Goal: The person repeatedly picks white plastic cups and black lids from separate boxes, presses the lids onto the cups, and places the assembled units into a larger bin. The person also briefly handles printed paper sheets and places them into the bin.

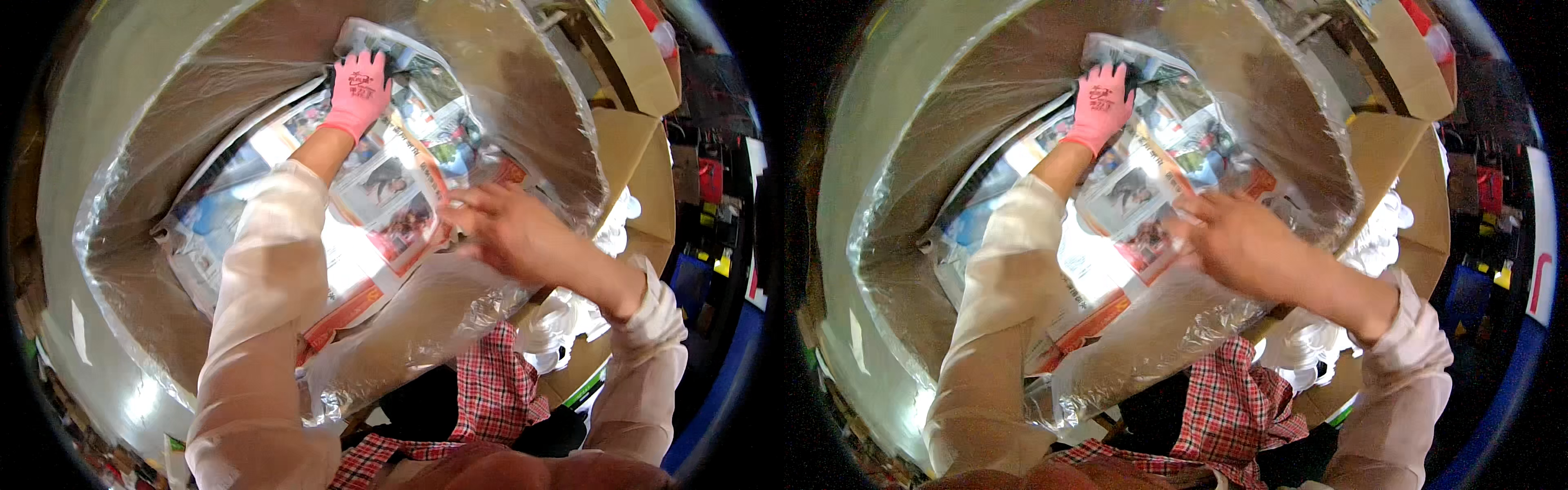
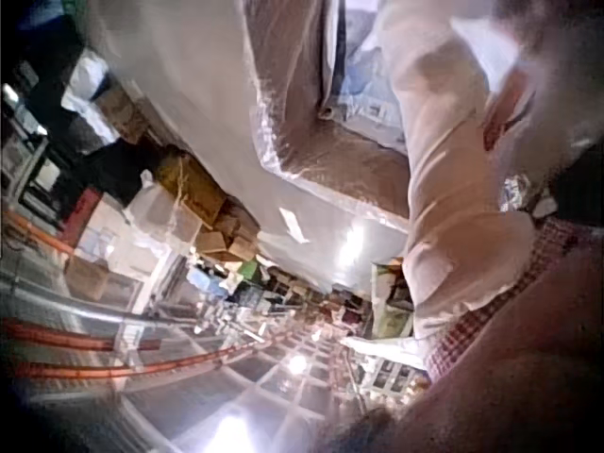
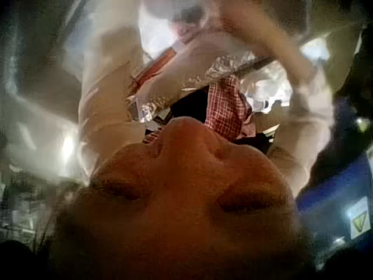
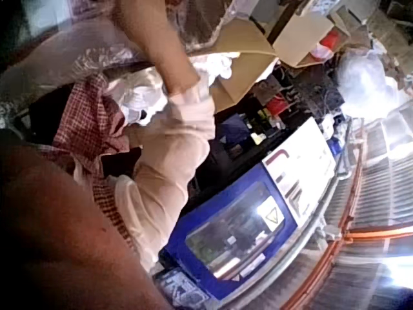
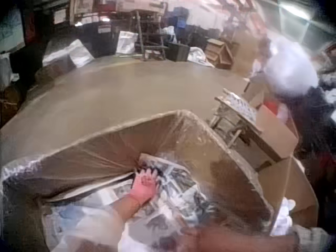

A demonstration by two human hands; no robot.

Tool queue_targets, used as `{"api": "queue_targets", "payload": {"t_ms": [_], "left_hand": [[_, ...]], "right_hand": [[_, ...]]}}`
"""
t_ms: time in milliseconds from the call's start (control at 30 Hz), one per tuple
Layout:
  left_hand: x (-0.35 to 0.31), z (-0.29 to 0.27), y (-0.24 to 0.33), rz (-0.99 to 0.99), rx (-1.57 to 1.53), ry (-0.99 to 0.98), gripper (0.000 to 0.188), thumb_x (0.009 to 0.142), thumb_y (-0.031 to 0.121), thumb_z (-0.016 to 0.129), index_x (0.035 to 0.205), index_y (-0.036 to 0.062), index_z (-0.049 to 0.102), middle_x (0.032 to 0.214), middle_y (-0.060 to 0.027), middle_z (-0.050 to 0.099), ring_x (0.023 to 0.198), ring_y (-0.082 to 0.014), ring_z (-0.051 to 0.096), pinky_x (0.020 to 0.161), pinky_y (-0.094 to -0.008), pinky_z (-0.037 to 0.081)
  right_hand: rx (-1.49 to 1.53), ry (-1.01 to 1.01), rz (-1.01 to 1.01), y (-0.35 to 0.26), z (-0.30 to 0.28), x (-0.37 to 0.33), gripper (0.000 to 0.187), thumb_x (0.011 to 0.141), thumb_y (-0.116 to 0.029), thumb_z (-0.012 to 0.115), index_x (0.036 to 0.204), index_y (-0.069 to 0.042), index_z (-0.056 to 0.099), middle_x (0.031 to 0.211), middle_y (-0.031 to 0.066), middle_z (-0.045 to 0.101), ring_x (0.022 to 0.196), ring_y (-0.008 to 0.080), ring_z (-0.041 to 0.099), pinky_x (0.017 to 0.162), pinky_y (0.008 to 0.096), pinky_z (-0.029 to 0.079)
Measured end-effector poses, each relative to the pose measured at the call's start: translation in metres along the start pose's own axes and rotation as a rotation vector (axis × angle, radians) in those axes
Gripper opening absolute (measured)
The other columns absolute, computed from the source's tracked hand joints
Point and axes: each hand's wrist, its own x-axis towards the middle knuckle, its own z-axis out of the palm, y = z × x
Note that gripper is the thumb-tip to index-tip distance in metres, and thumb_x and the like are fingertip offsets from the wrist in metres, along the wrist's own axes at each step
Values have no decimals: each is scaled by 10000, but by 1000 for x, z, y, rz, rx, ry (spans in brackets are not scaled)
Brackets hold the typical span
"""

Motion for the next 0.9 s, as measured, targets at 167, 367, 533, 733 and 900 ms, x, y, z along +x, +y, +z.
{"api": "queue_targets", "payload": {"t_ms": [167, 367, 533, 733, 900], "left_hand": [[13, 46, 20, 245, 165, 20, 613, 860, 468, 558, 1386, 177, 441, 1402, -167, 401, 1335, -322, 345, 1046, -654, 217], [-14, 17, 45, 267, 84, 205, 668, 785, 421, 648, 1362, 141, 461, 1380, -220, 413, 1303, -413, 351, 1031, -653, 222], [-103, 48, 70, 573, -31, 2, 663, 749, 488, 661, 1350, 273, 480, 1404, -220, 370, 1313, -450, 312, 1046, -676, 165], [-112, 35, 101, 538, -48, -29, 608, 769, 445, 663, 1322, 245, 507, 1381, -205, 405, 1289, -407, 352, 1033, -662, 217], [-129, 77, 106, 681, 23, -48, 510, 843, 523, 535, 1270, 246, 571, 1373, -134, 423, 1310, -366, 316, 1054, -711, 122]], "right_hand": [[33, 17, -5, -41, 17, -26, 565, 737, -220, 739, 1241, -83, 525, 1292, 124, 509, 1129, 327, 523, 913, 446, 438], [67, 155, -3, -55, 26, -29, 481, 779, -342, 698, 1155, -70, 569, 1280, 128, 517, 1147, 299, 514, 960, 442, 403], [86, 75, 28, -61, 46, -42, 439, 785, -411, 663, 1073, -84, 604, 1117, 98, 590, 1045, 272, 554, 888, 428, 429], [82, 204, 36, -57, 57, -49, 356, 791, -402, 658, 973, -98, 619, 952, 59, 610, 903, 250, 586, 792, 377, 461], [60, 161, 60, -63, 52, -38, 336, 783, -348, 671, 991, -88, 625, 976, 62, 625, 878, 243, 599, 767, 369, 475]]}}
